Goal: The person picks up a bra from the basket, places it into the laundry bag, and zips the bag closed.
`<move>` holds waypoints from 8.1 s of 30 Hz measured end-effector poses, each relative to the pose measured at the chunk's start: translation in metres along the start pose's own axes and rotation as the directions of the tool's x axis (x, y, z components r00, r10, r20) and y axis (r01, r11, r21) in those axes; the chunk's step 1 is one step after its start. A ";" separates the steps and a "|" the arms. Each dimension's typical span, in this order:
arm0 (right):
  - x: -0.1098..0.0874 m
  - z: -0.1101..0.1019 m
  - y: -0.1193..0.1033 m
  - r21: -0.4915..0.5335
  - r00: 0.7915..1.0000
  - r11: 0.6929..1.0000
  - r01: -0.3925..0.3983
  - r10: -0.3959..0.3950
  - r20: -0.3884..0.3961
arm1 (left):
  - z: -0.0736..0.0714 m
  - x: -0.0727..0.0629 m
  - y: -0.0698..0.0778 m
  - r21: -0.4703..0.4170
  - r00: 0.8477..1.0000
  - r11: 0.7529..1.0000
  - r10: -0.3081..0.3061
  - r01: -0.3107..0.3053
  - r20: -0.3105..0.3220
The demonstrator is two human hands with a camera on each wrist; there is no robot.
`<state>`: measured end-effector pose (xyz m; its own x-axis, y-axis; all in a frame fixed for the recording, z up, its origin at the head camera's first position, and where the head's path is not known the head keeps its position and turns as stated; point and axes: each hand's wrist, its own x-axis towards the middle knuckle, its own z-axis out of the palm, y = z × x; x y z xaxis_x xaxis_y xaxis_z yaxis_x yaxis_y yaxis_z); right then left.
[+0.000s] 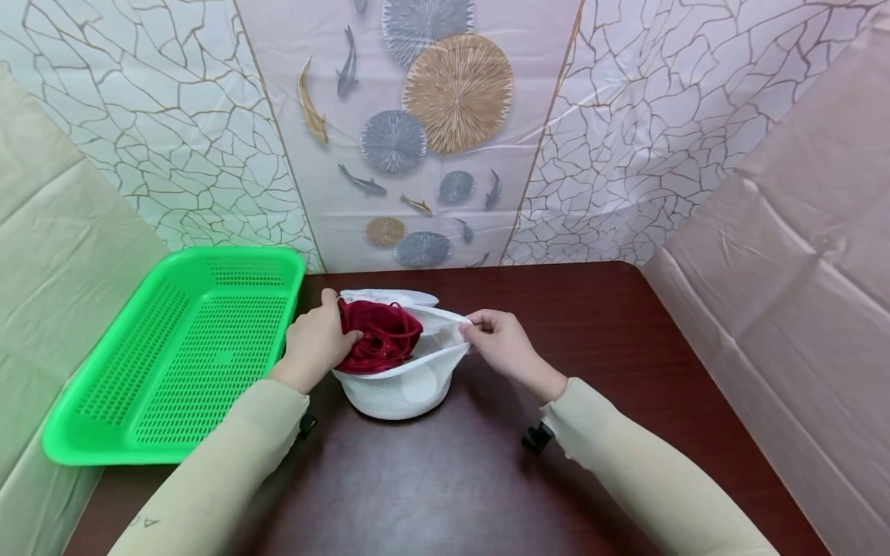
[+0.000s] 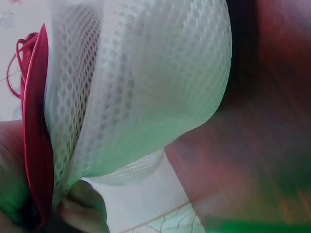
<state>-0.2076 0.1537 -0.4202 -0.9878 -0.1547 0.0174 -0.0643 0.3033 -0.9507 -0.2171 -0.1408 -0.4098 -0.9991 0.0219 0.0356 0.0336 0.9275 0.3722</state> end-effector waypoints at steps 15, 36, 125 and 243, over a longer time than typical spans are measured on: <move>0.004 -0.003 0.006 0.040 1.000 0.999 -0.025 0.026 -0.012 | -0.015 -0.007 0.019 -0.054 0.988 0.987 0.150 -0.151 -0.024; 0.003 0.008 0.003 0.040 0.999 0.998 -0.044 0.043 0.013 | 0.007 0.002 0.033 -0.089 0.960 0.957 0.278 -0.275 0.025; 0.006 -0.009 0.007 -0.090 0.999 0.995 0.039 -0.041 -0.011 | -0.035 -0.030 -0.021 -0.213 0.855 0.873 0.479 -0.439 0.198; 0.005 -0.035 0.008 -0.167 0.997 0.985 0.038 -0.048 -0.052 | 0.009 0.005 0.001 -0.434 0.996 0.896 0.091 -0.090 -0.019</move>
<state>-0.2177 0.1881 -0.4174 -0.9897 -0.1196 0.0789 -0.1249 0.4497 -0.8844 -0.2227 -0.1364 -0.4175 -0.9913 0.0990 0.0865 0.1306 0.6672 0.7333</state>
